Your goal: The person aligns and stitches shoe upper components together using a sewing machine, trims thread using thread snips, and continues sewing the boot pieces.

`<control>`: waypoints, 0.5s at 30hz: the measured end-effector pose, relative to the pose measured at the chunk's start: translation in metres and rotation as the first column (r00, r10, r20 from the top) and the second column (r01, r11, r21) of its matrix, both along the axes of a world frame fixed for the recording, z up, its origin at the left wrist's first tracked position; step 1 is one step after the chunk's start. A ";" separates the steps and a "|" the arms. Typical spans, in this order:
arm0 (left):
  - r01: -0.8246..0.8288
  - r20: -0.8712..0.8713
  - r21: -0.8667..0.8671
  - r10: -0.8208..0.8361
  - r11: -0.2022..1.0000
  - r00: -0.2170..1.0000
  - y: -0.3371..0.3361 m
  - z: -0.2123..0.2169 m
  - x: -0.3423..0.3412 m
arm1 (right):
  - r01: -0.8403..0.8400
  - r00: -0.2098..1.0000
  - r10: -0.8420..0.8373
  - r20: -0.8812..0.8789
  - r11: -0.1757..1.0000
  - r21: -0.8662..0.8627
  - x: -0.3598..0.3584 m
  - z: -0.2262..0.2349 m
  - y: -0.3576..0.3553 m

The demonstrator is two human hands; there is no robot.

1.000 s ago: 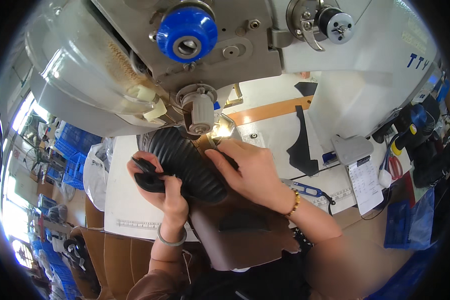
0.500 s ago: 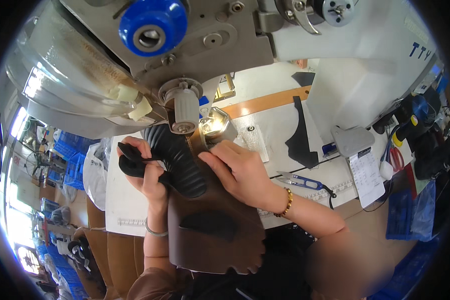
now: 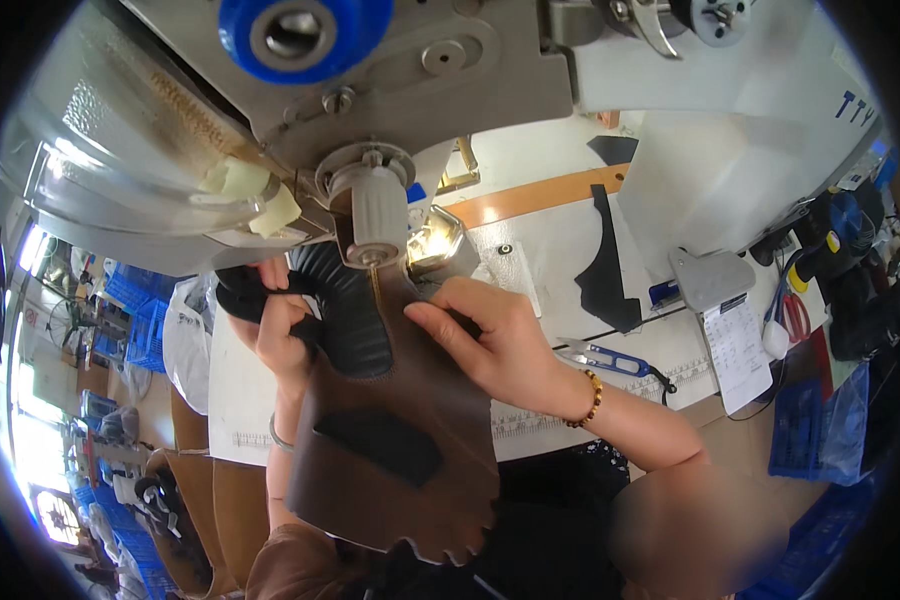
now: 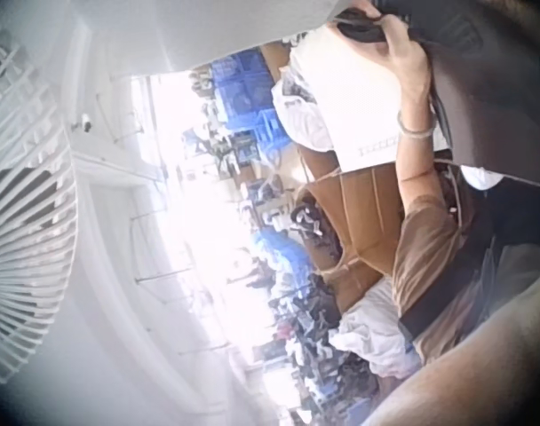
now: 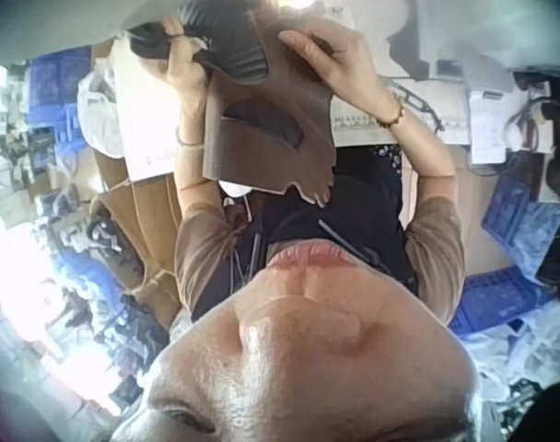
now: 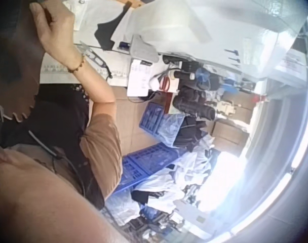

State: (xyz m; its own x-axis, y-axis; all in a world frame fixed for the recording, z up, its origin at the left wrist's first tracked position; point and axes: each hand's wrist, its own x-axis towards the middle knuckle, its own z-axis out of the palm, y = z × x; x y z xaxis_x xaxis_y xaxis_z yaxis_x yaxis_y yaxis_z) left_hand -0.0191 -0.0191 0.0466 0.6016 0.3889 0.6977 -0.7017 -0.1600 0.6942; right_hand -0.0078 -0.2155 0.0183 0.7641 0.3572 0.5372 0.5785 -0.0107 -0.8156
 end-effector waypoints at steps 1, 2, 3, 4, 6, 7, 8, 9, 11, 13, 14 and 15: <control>-0.008 0.007 0.013 0.008 1.000 1.000 0.002 0.000 0.002 | 0.004 1.000 -0.004 -0.019 1.000 0.024 -0.001 0.001 0.001; 0.017 0.038 0.010 -0.018 1.000 0.999 0.005 -0.001 0.006 | 0.008 0.999 -0.007 -0.033 0.999 0.050 0.002 0.001 0.002; 0.016 0.039 0.011 -0.017 1.000 0.999 0.003 0.000 0.006 | 0.007 0.999 -0.006 -0.032 0.999 0.051 0.003 0.001 0.002; -0.012 -0.023 -0.081 0.011 0.997 1.000 -0.002 0.003 0.005 | 0.009 0.998 -0.008 -0.060 0.999 0.031 0.005 0.000 0.001; -0.043 -0.081 -0.167 0.029 0.985 0.996 -0.006 0.007 0.006 | 0.014 0.996 -0.013 -0.083 1.000 0.013 0.008 0.000 0.000; -0.073 -0.130 -0.180 0.050 0.981 0.990 -0.006 0.008 0.008 | 0.013 0.996 -0.013 -0.085 1.000 0.007 0.010 0.000 -0.001; -0.110 -0.180 -0.191 0.075 0.976 0.981 -0.006 0.009 0.008 | 0.007 0.996 -0.007 -0.088 1.000 0.002 0.011 0.000 -0.001; -0.111 -0.176 -0.189 0.078 0.976 0.981 0.000 0.006 0.010 | 0.005 0.996 -0.004 -0.084 1.000 0.003 0.010 0.002 -0.004; -0.167 -0.167 0.206 0.202 0.964 0.965 0.021 -0.007 0.016 | -0.049 0.992 0.037 -0.124 0.994 -0.097 0.009 0.007 -0.012; -0.189 -0.110 0.240 0.220 0.952 0.969 0.033 -0.015 0.024 | -0.082 0.983 0.060 -0.173 0.989 -0.126 0.007 0.007 -0.014; -0.197 -0.064 0.273 0.222 0.942 0.973 0.035 -0.016 0.028 | -0.104 0.970 0.066 -0.235 0.983 -0.154 0.006 0.006 -0.016; -0.193 -0.061 0.271 0.217 0.943 0.974 0.035 -0.014 0.031 | -0.098 0.971 0.060 -0.231 0.983 -0.155 0.007 0.004 -0.016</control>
